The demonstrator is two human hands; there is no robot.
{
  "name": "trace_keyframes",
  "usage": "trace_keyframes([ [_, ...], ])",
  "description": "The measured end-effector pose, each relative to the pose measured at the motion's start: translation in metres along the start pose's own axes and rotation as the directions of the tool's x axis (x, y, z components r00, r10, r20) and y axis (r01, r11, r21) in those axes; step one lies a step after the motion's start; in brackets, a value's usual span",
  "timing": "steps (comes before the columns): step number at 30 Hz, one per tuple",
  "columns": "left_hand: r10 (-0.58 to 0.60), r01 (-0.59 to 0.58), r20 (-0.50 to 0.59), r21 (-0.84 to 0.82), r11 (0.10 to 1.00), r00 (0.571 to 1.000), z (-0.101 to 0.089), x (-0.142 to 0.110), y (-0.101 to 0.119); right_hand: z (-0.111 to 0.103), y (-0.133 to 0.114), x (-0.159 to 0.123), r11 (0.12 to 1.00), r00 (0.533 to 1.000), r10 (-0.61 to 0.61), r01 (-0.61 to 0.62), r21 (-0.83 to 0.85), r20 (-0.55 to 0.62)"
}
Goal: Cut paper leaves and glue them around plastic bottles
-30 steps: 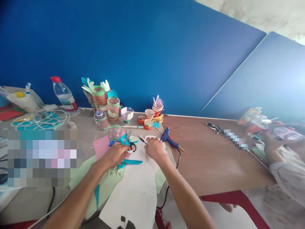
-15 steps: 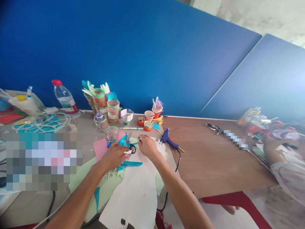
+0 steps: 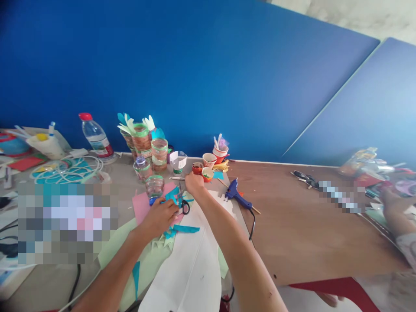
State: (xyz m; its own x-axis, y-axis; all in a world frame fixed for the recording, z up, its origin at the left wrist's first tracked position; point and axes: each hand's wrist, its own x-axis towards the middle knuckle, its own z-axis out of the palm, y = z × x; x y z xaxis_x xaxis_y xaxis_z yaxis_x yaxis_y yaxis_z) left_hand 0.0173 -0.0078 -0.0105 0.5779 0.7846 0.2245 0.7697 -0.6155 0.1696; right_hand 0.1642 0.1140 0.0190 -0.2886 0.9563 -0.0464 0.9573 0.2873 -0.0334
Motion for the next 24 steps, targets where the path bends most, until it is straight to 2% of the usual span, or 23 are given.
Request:
trace_keyframes([
  [2, -0.007, 0.006, -0.015, -0.055, 0.998, 1.0, -0.003, 0.001, -0.001, 0.0, 0.002, -0.002, 1.0, 1.0, -0.021, 0.021, 0.01, -0.021],
  [4, -0.077, 0.057, -0.109, -0.179, 0.982, 0.991, -0.007, 0.003, -0.001, -0.003, 0.005, -0.011, 0.998, 0.996, -0.045, 0.047, 0.032, -0.073],
  [5, -0.132, 0.084, -0.172, -0.26, 0.962, 0.976, -0.01, 0.004, -0.002, -0.006, 0.006, -0.019, 0.997, 0.993, -0.055, 0.06, 0.045, -0.106],
  [7, -0.278, 0.127, -0.277, -0.46, 0.879, 0.92, -0.016, 0.005, -0.002, -0.012, 0.008, -0.039, 0.994, 0.981, -0.06, 0.076, 0.079, -0.187],
  [9, -0.438, 0.139, -0.284, -0.685, 0.715, 0.853, -0.022, 0.006, 0.0, -0.019, 0.007, -0.062, 0.984, 0.961, -0.065, 0.107, 0.143, -0.268],
  [10, -0.506, 0.131, -0.244, -0.792, 0.596, 0.827, -0.024, 0.007, 0.001, -0.023, 0.004, -0.072, 0.933, 0.932, -0.089, 0.202, 0.297, -0.352],
  [12, -0.552, 0.062, -0.146, -0.938, 0.341, 0.821, -0.026, 0.008, 0.003, -0.031, -0.004, -0.09, 0.754, 0.898, -0.153, 0.376, 0.538, -0.413],
  [14, -0.54, -0.029, -0.096, -0.991, 0.131, 0.836, -0.025, 0.009, 0.004, -0.037, -0.017, -0.102, 0.617, 0.893, -0.222, 0.439, 0.653, -0.391],
  [17, -0.563, -0.127, -0.057, -0.988, -0.087, 0.824, -0.023, 0.009, 0.003, -0.038, -0.034, -0.108, 0.412, 0.942, -0.213, 0.327, 0.85, -0.259],
  [18, -0.569, -0.141, -0.037, -0.98, -0.14, 0.821, -0.023, 0.009, 0.002, -0.037, -0.038, -0.107, 0.375, 0.957, -0.184, 0.278, 0.884, -0.223],
  [19, -0.568, -0.148, -0.017, -0.971, -0.186, 0.823, -0.023, 0.009, 0.002, -0.035, -0.041, -0.106, 0.359, 0.97, -0.147, 0.237, 0.903, -0.196],
  [21, -0.562, -0.155, 0.014, -0.956, -0.251, 0.827, -0.024, 0.009, 0.002, -0.028, -0.043, -0.104, 0.383, 0.982, -0.08, 0.189, 0.904, -0.171],
  [24, -0.557, -0.165, 0.022, -0.945, -0.282, 0.83, -0.026, 0.009, 0.003, -0.019, -0.042, -0.102, 0.386, 0.984, -0.083, 0.177, 0.905, -0.157],
])
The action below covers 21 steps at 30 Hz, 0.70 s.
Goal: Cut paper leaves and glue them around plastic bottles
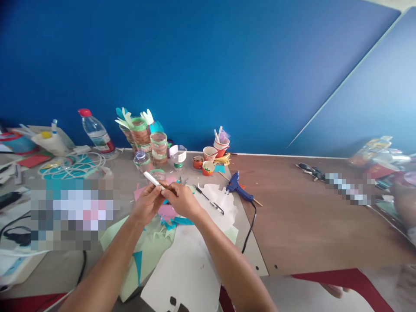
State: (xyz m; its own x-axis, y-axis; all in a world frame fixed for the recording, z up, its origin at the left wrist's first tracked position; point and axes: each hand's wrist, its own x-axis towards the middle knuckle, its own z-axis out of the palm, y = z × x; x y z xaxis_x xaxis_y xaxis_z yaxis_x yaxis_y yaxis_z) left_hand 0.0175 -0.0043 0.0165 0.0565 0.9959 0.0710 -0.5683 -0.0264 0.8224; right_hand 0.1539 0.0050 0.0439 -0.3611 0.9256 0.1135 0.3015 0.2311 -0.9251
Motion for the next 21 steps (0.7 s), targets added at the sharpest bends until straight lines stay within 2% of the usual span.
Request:
trace_keyframes([
  [5, 0.006, -0.007, -0.039, -0.027, 1.0, 0.999, 0.003, -0.001, 0.002, 0.009, 0.009, -0.003, 0.998, 0.998, -0.049, 0.047, 0.036, 0.043],
  [7, -0.022, 0.02, -0.063, -0.035, 0.999, 0.998, 0.003, -0.001, 0.003, 0.017, 0.011, -0.005, 0.997, 0.997, -0.078, 0.078, 0.004, 0.005],
  [10, -0.004, 0.004, -0.065, 0.003, 1.0, 0.998, 0.004, -0.001, 0.003, 0.027, 0.014, -0.006, 0.989, 0.986, -0.147, 0.147, -0.008, -0.074],
  [14, -0.043, 0.044, -0.039, 0.037, 0.998, 0.998, 0.005, -0.001, -0.002, 0.034, 0.018, -0.007, 0.993, 0.982, -0.108, 0.113, 0.022, -0.154],
  [18, -0.029, 0.036, -0.108, 0.059, 0.998, 0.994, 0.007, -0.002, -0.004, 0.041, 0.016, -0.01, 0.986, 0.969, -0.169, 0.168, -0.019, -0.179],
  [21, -0.01, 0.02, -0.159, 0.065, 0.998, 0.987, 0.01, -0.003, -0.003, 0.048, 0.015, -0.013, 0.985, 0.969, -0.163, 0.149, -0.087, -0.183],
])
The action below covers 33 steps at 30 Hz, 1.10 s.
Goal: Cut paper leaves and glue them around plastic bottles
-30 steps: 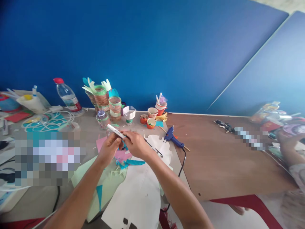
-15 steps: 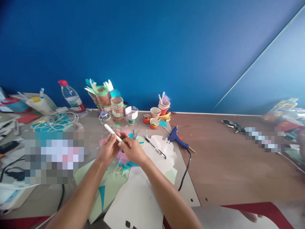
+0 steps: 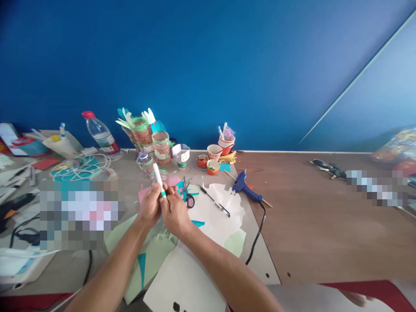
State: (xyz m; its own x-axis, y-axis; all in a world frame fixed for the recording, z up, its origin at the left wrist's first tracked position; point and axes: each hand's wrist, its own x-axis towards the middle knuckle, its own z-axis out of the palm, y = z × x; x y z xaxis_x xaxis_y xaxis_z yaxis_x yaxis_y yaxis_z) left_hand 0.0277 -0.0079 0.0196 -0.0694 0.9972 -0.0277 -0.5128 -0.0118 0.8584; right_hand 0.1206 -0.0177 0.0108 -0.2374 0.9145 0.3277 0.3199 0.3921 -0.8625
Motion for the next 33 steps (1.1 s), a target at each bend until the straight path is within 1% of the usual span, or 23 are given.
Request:
trace_keyframes([
  [2, 0.001, -0.001, -0.04, 0.003, 1.0, 0.999, 0.002, -0.001, -0.001, 0.003, 0.001, -0.002, 0.998, 1.0, -0.01, 0.01, -0.061, -0.009],
  [4, -0.006, 0.007, -0.075, 0.011, 1.0, 0.997, 0.004, -0.001, -0.002, 0.004, 0.003, -0.003, 0.994, 0.999, -0.051, 0.05, -0.101, -0.014],
  [9, -0.007, 0.005, -0.14, -0.015, 1.0, 0.99, 0.004, -0.001, -0.005, 0.004, 0.006, -0.003, 0.986, 0.993, -0.117, 0.115, -0.12, -0.014],
  [16, -0.016, 0.01, -0.172, -0.037, 0.999, 0.985, 0.004, -0.004, -0.009, 0.004, 0.002, 0.002, 0.984, 0.991, -0.132, 0.131, -0.118, -0.001],
  [19, -0.006, -0.002, -0.163, -0.049, 0.999, 0.987, 0.0, 0.001, -0.006, 0.004, 0.001, -0.003, 0.984, 0.989, -0.143, 0.14, -0.11, -0.026],
  [21, 0.004, -0.025, -0.161, -0.126, 0.992, 0.987, -0.007, 0.01, 0.003, 0.006, -0.003, -0.012, 0.977, 0.981, -0.191, 0.192, -0.09, 0.01],
  [22, 0.005, -0.045, -0.196, -0.2, 0.979, 0.981, -0.012, 0.015, 0.009, 0.008, -0.005, -0.017, 0.969, 0.971, -0.234, 0.238, -0.07, 0.054],
  [23, 0.006, -0.067, -0.215, -0.279, 0.958, 0.977, -0.017, 0.02, 0.016, 0.01, -0.008, -0.021, 0.944, 0.937, -0.32, 0.328, -0.039, 0.14],
  [24, 0.015, -0.092, -0.22, -0.342, 0.935, 0.975, -0.021, 0.024, 0.022, 0.012, -0.011, -0.023, 0.925, 0.913, -0.374, 0.38, -0.01, 0.163],
  [25, 0.036, -0.119, -0.216, -0.386, 0.915, 0.976, -0.024, 0.027, 0.027, 0.012, -0.014, -0.023, 0.919, 0.911, -0.391, 0.393, 0.01, 0.133],
  [26, 0.052, -0.142, -0.225, -0.403, 0.904, 0.973, -0.025, 0.028, 0.03, 0.011, -0.015, -0.021, 0.93, 0.926, -0.367, 0.367, 0.02, 0.094],
  [27, 0.043, -0.125, -0.203, -0.408, 0.904, 0.978, -0.025, 0.029, 0.03, 0.007, -0.016, -0.016, 0.941, 0.94, -0.338, 0.337, 0.029, 0.055],
  [29, 0.02, -0.104, -0.209, -0.398, 0.911, 0.978, -0.021, 0.026, 0.026, -0.006, -0.012, -0.002, 0.978, 0.974, -0.206, 0.209, 0.026, -0.096],
  [30, 0.012, -0.088, -0.196, -0.382, 0.92, 0.981, -0.019, 0.024, 0.023, -0.014, -0.007, 0.006, 0.99, 0.973, -0.135, 0.14, 0.009, -0.185],
  [31, 0.025, -0.085, -0.168, -0.358, 0.93, 0.986, -0.016, 0.023, 0.019, -0.023, -0.001, 0.013, 0.996, 0.965, -0.084, 0.077, -0.036, -0.247],
  [32, 0.035, -0.081, -0.14, -0.335, 0.939, 0.99, -0.013, 0.021, 0.016, -0.032, 0.006, 0.019, 0.994, 0.962, -0.051, 0.022, -0.11, -0.27],
  [33, 0.039, -0.072, -0.111, -0.311, 0.948, 0.993, -0.011, 0.02, 0.013, -0.04, 0.014, 0.024, 0.977, 0.964, -0.031, -0.026, -0.21, -0.264],
])
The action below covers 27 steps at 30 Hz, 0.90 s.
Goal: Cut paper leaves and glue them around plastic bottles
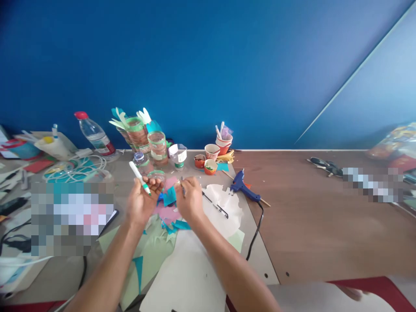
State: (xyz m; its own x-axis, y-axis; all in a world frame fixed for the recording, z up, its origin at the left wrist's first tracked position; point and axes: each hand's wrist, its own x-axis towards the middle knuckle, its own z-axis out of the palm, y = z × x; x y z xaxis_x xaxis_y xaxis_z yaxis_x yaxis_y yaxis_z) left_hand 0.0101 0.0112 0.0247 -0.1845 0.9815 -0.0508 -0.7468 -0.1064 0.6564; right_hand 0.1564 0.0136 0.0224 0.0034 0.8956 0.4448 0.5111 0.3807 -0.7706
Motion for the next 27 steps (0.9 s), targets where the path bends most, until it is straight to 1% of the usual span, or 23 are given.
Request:
trace_keyframes([
  [1, -0.007, 0.007, 0.019, 0.031, 1.0, 1.0, 0.001, -0.001, -0.002, -0.005, 0.009, 0.005, 0.99, 0.999, 0.029, -0.025, -0.139, 0.03],
  [2, -0.019, 0.018, 0.027, 0.067, 0.998, 0.999, 0.002, -0.003, -0.003, -0.009, 0.018, 0.009, 0.961, 0.994, 0.077, -0.054, -0.271, 0.072],
  [3, -0.038, 0.034, 0.03, 0.108, 0.994, 0.999, 0.004, -0.004, -0.004, -0.012, 0.026, 0.011, 0.926, 0.985, 0.126, -0.075, -0.369, 0.115],
  [5, -0.078, 0.067, 0.047, 0.196, 0.978, 0.996, 0.006, -0.007, -0.006, -0.016, 0.036, 0.014, 0.876, 0.968, 0.184, -0.082, -0.475, 0.173],
  [7, -0.12, 0.092, 0.084, 0.279, 0.956, 0.989, 0.007, -0.011, -0.009, -0.019, 0.039, 0.015, 0.874, 0.963, 0.199, -0.089, -0.478, 0.184],
  [9, -0.16, 0.106, 0.124, 0.362, 0.926, 0.979, 0.006, -0.013, -0.014, -0.02, 0.036, 0.016, 0.918, 0.964, 0.205, -0.13, -0.375, 0.169],
  [10, -0.178, 0.107, 0.14, 0.407, 0.907, 0.974, 0.004, -0.014, -0.017, -0.02, 0.034, 0.017, 0.948, 0.963, 0.205, -0.152, -0.279, 0.173],
  [12, -0.219, 0.106, 0.173, 0.499, 0.86, 0.96, 0.001, -0.015, -0.022, -0.02, 0.029, 0.018, 0.98, 0.956, 0.197, -0.201, -0.008, 0.218],
  [13, -0.234, 0.099, 0.192, 0.533, 0.84, 0.953, -0.001, -0.016, -0.024, -0.02, 0.026, 0.018, 0.961, 0.949, 0.189, -0.232, 0.151, 0.254],
  [14, -0.245, 0.089, 0.212, 0.558, 0.825, 0.946, -0.002, -0.016, -0.025, -0.02, 0.023, 0.018, 0.912, 0.939, 0.181, -0.271, 0.307, 0.291],
  [15, -0.254, 0.076, 0.236, 0.574, 0.815, 0.938, -0.003, -0.017, -0.025, -0.021, 0.021, 0.018, 0.838, 0.928, 0.178, -0.317, 0.445, 0.326],
  [17, -0.289, 0.067, 0.286, 0.597, 0.799, 0.914, -0.003, -0.019, -0.025, -0.021, 0.016, 0.017, 0.658, 0.908, 0.185, -0.399, 0.639, 0.377],
  [18, -0.317, 0.068, 0.311, 0.609, 0.79, 0.896, -0.002, -0.02, -0.025, -0.022, 0.014, 0.017, 0.579, 0.899, 0.193, -0.427, 0.694, 0.392],
  [19, -0.35, 0.073, 0.333, 0.625, 0.778, 0.875, -0.001, -0.022, -0.024, -0.022, 0.013, 0.017, 0.518, 0.89, 0.203, -0.451, 0.727, 0.407],
  [21, -0.413, 0.081, 0.37, 0.656, 0.75, 0.832, 0.0, -0.024, -0.023, -0.024, 0.011, 0.017, 0.441, 0.873, 0.221, -0.487, 0.754, 0.435],
  [22, -0.432, 0.076, 0.384, 0.67, 0.739, 0.816, 0.0, -0.025, -0.023, -0.024, 0.011, 0.018, 0.417, 0.866, 0.227, -0.499, 0.759, 0.445],
  [24, -0.444, 0.048, 0.403, 0.695, 0.717, 0.8, 0.0, -0.026, -0.023, -0.025, 0.011, 0.019, 0.384, 0.862, 0.236, -0.507, 0.771, 0.449],
  [27, -0.422, -0.017, 0.407, 0.736, 0.677, 0.81, 0.001, -0.026, -0.023, -0.026, 0.012, 0.02, 0.361, 0.866, 0.267, -0.496, 0.79, 0.422],
])
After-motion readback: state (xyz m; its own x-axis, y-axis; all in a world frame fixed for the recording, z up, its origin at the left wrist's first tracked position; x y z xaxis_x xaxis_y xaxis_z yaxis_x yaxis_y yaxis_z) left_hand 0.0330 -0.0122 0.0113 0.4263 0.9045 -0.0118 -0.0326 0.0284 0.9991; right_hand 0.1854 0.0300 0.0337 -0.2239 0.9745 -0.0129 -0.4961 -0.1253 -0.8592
